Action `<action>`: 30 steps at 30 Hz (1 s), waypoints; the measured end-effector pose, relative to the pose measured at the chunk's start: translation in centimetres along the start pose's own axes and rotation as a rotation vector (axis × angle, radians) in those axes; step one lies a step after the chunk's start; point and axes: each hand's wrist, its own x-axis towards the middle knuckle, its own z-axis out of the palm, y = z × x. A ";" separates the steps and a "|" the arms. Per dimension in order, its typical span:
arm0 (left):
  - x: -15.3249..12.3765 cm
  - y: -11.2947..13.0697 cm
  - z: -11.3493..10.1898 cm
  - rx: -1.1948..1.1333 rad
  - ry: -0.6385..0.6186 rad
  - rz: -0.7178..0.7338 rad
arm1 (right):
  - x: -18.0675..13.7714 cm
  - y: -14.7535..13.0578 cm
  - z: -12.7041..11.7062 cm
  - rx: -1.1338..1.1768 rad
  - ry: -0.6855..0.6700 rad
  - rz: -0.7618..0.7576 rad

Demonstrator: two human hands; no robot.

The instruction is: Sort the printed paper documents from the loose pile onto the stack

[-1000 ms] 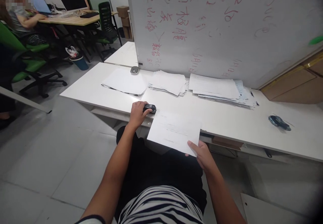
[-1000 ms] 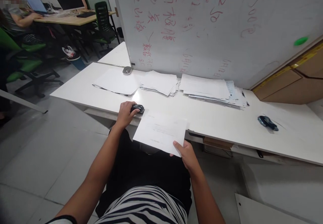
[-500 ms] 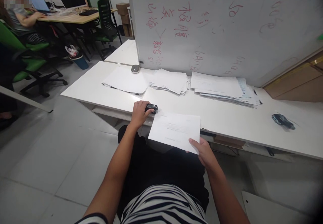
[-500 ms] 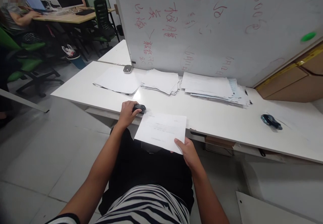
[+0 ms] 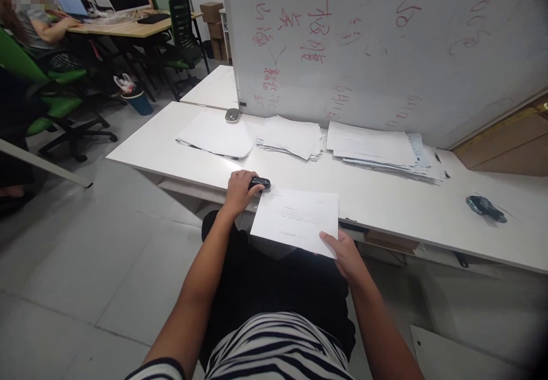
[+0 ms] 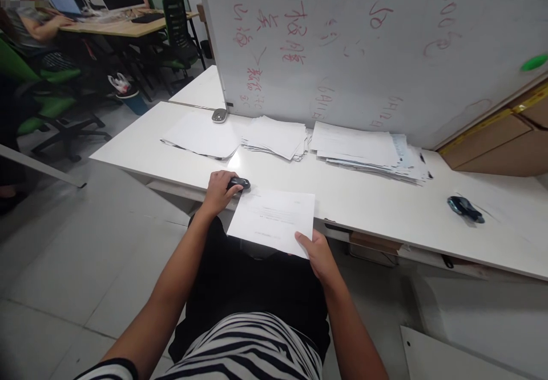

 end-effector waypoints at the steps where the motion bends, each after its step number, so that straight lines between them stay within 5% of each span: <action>1: 0.0 0.0 0.0 -0.001 0.001 0.002 | 0.0 0.0 -0.1 0.000 0.001 0.005; 21: 0.2 -0.3 0.5 0.044 0.005 0.008 | 0.6 1.3 -0.7 0.039 -0.002 -0.004; 30: 0.8 0.5 -1.1 0.116 -0.132 -0.026 | 1.0 1.9 -1.1 0.012 0.045 -0.014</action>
